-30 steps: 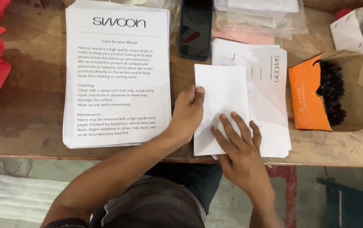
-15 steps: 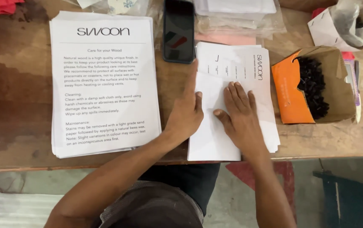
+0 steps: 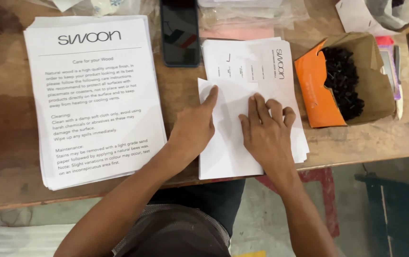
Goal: Folding product care instruction papers and placing them into small red bags.
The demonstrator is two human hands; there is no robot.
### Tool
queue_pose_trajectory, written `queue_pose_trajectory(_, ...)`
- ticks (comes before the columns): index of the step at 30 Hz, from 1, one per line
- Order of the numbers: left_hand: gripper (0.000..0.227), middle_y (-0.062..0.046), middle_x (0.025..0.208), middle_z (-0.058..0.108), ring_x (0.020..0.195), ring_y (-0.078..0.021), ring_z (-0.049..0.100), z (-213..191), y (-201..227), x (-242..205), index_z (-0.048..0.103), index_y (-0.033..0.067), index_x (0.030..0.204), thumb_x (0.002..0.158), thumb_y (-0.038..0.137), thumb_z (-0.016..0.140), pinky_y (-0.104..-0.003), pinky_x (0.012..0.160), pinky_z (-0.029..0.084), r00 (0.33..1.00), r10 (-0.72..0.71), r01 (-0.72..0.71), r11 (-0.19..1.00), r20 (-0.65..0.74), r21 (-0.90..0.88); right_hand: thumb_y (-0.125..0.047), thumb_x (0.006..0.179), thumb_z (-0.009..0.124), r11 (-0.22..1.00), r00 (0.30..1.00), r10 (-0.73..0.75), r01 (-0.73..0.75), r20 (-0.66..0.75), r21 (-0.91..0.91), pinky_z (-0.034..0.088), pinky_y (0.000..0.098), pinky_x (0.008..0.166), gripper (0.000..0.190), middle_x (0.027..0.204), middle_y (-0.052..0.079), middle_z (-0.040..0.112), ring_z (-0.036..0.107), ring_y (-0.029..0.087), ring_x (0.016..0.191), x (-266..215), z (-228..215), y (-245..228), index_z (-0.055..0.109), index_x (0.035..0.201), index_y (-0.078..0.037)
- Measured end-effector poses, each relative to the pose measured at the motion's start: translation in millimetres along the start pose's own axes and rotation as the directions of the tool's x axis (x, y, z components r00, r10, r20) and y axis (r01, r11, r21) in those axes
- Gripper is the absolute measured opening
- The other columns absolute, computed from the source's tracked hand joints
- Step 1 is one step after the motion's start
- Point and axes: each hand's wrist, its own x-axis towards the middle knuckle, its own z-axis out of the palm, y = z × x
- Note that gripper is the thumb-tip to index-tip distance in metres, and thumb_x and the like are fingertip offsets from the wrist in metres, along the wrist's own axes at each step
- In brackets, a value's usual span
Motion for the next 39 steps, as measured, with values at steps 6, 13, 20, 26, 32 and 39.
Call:
queue_pose_trajectory(6, 0.066, -0.027, 0.081, 0.070, 0.077, -0.0432, 0.071, 4.0, -0.7, -0.5, 0.043, 0.0049, 0.152, 0.088, -0.002, 0.058, -0.051, 0.073, 0.057, 0.999, 0.008, -0.008, 1.000, -0.047, 0.009, -0.027, 0.098, 0.066, 0.988, 0.990, -0.070, 0.085, 0.123, -0.128, 0.039, 0.0502, 0.098, 0.043, 0.133, 0.013, 0.068, 0.056, 0.024, 0.115, -47.2, -43.0, -18.5, 0.068, 0.128, 0.005)
queue_pose_trajectory(13, 0.065, -0.025, 0.086, 0.072, 0.076, -0.0386, 0.073, 2.1, -0.4, -8.3, 0.043, 0.0105, 0.153, 0.091, -0.004, 0.058, -0.047, 0.073, 0.059, 0.996, 0.063, -0.065, 0.998, -0.071, -0.025, -0.029, 0.088, 0.076, 0.990, 0.965, -0.032, -0.006, 0.259, 0.141, 0.042, 0.0526, 0.101, 0.040, 0.107, 0.008, 0.074, 0.061, 0.021, 0.107, -136.6, -78.5, -43.6, 0.073, 0.119, -0.003)
queue_pose_trajectory(20, 0.073, -0.021, 0.104, 0.073, 0.088, -0.0295, 0.076, -37.0, 40.7, -26.7, 0.036, 0.0210, 0.161, 0.097, -0.008, 0.057, -0.039, 0.077, 0.061, 0.888, 0.430, -0.459, 0.850, -0.160, -0.259, -0.006, 0.084, 0.071, 0.008, 0.644, 0.578, -0.618, 0.501, 0.786, 0.057, 0.0247, 0.067, 0.030, 0.093, -0.003, 0.071, 0.067, 0.007, 0.078, -30.3, -128.5, -7.0, 0.061, 0.112, -0.010)
queue_pose_trajectory(26, 0.064, -0.016, 0.127, 0.066, 0.113, -0.0331, 0.064, -55.3, 67.3, -29.4, 0.040, 0.0206, 0.152, 0.095, 0.007, 0.064, -0.046, 0.095, 0.052, 0.810, 0.456, -0.355, 0.881, -0.369, 0.312, -0.008, 0.102, 0.071, -0.079, 0.764, 0.526, -0.393, 0.373, 0.916, 0.052, 0.0306, 0.053, 0.023, 0.074, 0.008, 0.067, 0.065, 0.017, 0.059, -30.5, -69.3, 24.3, 0.062, 0.087, 0.007)
queue_pose_trajectory(32, 0.058, -0.012, 0.147, 0.053, 0.142, -0.0301, 0.047, 27.5, 28.7, -55.8, 0.060, 0.0005, 0.135, 0.088, 0.034, 0.067, -0.050, 0.117, 0.039, 0.801, 0.598, -0.556, 0.724, 0.031, 0.408, -0.007, 0.096, 0.066, -0.178, 0.700, 0.532, -0.456, 0.476, 0.872, 0.058, 0.0269, 0.060, 0.012, 0.080, 0.007, 0.072, 0.071, 0.012, 0.065, -11.9, -10.2, 20.6, 0.071, 0.101, 0.003)
queue_pose_trajectory(39, 0.058, -0.012, 0.148, 0.054, 0.140, -0.0263, 0.048, 32.3, 14.0, -74.2, 0.063, -0.0009, 0.136, 0.098, 0.043, 0.064, -0.041, 0.115, 0.043, 0.803, 0.593, -0.477, 0.706, -0.068, 0.523, -0.003, 0.102, 0.071, 0.420, 0.774, 0.605, -0.510, 0.187, 0.750, 0.053, 0.0281, 0.054, 0.016, 0.085, 0.008, 0.064, 0.066, 0.014, 0.065, -29.7, 8.2, 29.8, 0.063, 0.094, 0.008)
